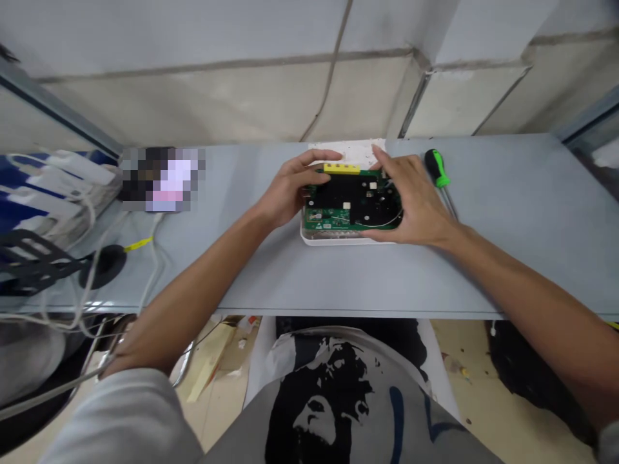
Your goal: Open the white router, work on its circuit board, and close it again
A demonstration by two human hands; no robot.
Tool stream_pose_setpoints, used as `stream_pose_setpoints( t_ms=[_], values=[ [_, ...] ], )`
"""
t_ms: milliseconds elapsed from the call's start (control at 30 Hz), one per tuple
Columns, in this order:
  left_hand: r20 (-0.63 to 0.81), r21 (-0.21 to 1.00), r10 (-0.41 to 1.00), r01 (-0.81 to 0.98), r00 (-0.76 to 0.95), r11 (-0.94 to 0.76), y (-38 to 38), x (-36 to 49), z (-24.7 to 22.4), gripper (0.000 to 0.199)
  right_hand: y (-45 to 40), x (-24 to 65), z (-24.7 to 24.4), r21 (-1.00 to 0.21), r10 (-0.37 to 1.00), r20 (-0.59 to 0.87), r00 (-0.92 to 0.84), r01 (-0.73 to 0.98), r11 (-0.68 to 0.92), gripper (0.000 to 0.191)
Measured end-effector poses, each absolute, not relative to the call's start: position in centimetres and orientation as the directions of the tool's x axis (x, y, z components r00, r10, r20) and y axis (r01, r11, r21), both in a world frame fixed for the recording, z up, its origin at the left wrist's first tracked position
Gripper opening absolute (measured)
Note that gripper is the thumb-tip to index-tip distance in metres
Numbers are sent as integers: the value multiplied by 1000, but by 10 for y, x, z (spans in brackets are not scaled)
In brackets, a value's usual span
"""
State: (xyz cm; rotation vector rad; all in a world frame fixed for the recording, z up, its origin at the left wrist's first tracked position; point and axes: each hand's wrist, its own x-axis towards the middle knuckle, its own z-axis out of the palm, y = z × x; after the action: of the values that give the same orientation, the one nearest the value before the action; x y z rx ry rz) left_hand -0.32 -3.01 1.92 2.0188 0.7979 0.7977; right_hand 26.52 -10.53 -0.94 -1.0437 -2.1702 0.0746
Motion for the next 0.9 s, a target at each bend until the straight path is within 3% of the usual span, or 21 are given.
stream_pose_setpoints(
  t_ms=[267,400,900],
  values=[
    [364,914,860,39,358,-403,-20,-6,2,11,-111,267,-15,-369,721,579,-381,666,648,123],
    [447,871,857,92,256,-482,-16,-3,0,9,-108,267,-12,-343,723,573,-386,689,639,129],
    [498,813,806,151,322,-563,-9,-6,0,19,-98,275,-11,-355,760,547,-350,726,590,129]
  ],
)
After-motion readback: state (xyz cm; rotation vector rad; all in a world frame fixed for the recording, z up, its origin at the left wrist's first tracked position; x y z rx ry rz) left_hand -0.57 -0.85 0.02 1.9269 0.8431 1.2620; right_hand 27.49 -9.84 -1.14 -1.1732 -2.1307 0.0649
